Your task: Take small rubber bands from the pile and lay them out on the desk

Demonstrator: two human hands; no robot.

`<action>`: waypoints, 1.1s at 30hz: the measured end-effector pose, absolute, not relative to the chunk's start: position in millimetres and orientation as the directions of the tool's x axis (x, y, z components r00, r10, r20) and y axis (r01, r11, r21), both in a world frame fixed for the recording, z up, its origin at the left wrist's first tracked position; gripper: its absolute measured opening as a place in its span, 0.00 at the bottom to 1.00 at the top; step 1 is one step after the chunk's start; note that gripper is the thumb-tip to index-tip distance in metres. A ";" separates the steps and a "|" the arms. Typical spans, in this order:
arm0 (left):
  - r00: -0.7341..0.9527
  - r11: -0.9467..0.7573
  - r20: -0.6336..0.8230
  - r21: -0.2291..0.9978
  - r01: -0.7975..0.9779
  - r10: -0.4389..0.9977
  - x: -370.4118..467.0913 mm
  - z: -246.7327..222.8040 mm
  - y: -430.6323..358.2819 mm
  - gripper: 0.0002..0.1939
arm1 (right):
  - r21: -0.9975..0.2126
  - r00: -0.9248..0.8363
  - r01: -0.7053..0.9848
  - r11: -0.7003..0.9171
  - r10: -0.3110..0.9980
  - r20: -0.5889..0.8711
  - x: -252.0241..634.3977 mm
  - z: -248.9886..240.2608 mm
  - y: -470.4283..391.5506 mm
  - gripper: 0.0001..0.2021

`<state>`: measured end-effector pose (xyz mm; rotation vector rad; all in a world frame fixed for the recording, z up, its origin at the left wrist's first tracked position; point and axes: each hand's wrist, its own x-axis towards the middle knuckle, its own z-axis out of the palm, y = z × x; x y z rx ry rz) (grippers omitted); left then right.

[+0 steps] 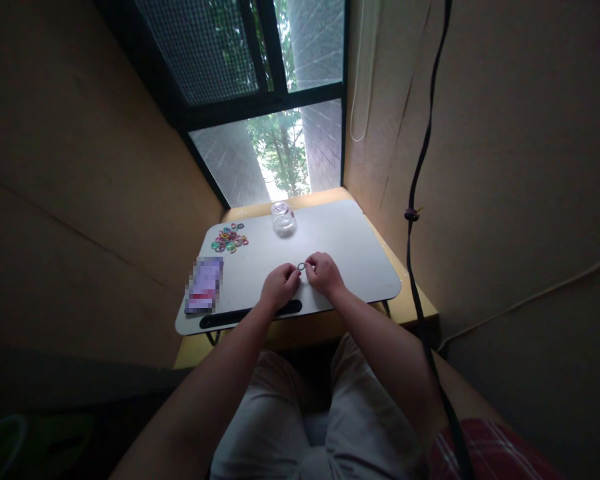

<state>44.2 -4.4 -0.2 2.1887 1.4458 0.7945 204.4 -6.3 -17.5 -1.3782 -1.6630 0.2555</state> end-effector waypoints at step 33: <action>0.318 -0.406 0.252 0.566 0.718 0.914 45.5 3.7 -6.1 0.12 | -0.196 -0.185 0.956 0.220 0.966 0.181 208.1 -20.5 9.7 0.29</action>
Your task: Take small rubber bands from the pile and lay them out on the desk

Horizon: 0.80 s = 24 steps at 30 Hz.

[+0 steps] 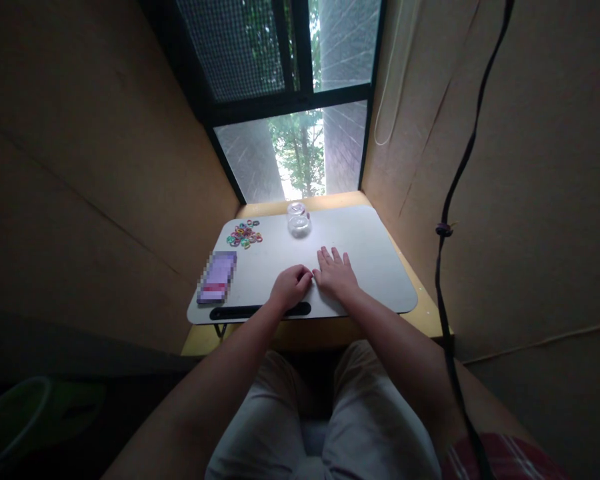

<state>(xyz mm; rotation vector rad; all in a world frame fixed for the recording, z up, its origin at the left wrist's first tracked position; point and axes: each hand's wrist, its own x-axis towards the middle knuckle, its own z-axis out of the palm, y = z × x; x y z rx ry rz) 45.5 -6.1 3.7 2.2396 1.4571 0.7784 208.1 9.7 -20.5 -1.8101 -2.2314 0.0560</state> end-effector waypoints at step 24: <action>-0.088 -0.107 0.387 0.457 0.883 0.918 -14.8 -5.2 26.7 0.21 | -0.203 -0.011 0.976 0.082 0.945 0.328 255.7 -20.3 -19.2 0.21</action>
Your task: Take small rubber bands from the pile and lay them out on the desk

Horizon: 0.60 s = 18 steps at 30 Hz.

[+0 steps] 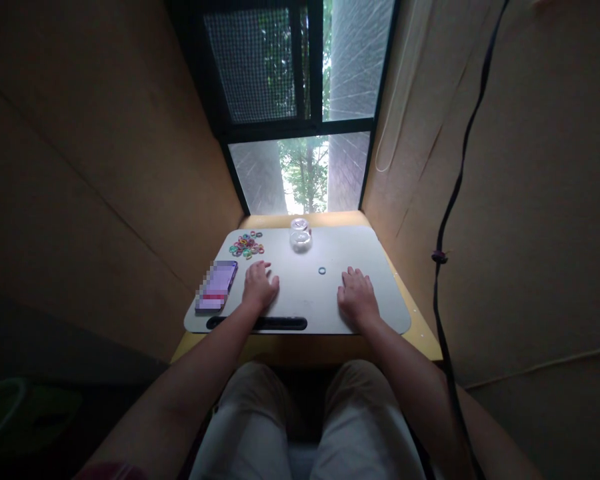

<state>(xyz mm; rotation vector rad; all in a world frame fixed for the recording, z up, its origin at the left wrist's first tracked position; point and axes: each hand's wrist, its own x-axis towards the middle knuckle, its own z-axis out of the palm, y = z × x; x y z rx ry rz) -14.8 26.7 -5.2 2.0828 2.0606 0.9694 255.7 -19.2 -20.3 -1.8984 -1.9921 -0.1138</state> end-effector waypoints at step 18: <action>-0.263 0.170 0.309 0.297 0.940 0.914 -36.4 -8.4 71.6 0.35 | -0.206 -0.008 0.974 0.088 0.933 0.360 251.6 -17.9 -15.2 0.18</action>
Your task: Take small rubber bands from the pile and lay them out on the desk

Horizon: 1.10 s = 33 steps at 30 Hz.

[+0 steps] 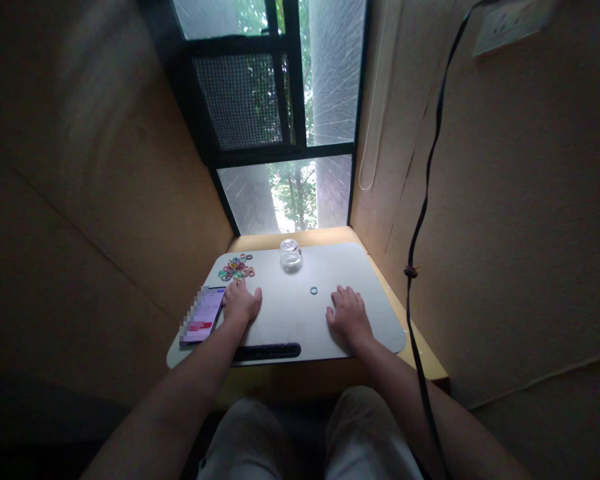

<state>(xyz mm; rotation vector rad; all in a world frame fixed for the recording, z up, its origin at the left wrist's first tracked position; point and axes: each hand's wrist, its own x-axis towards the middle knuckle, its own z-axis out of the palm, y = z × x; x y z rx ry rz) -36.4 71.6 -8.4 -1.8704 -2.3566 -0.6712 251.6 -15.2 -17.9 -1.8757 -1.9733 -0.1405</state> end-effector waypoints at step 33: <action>0.207 -0.320 0.263 0.888 0.329 0.942 17.8 -14.0 -0.4 0.16 | -0.768 -0.070 0.572 0.288 0.950 0.304 179.1 -12.5 -17.4 0.16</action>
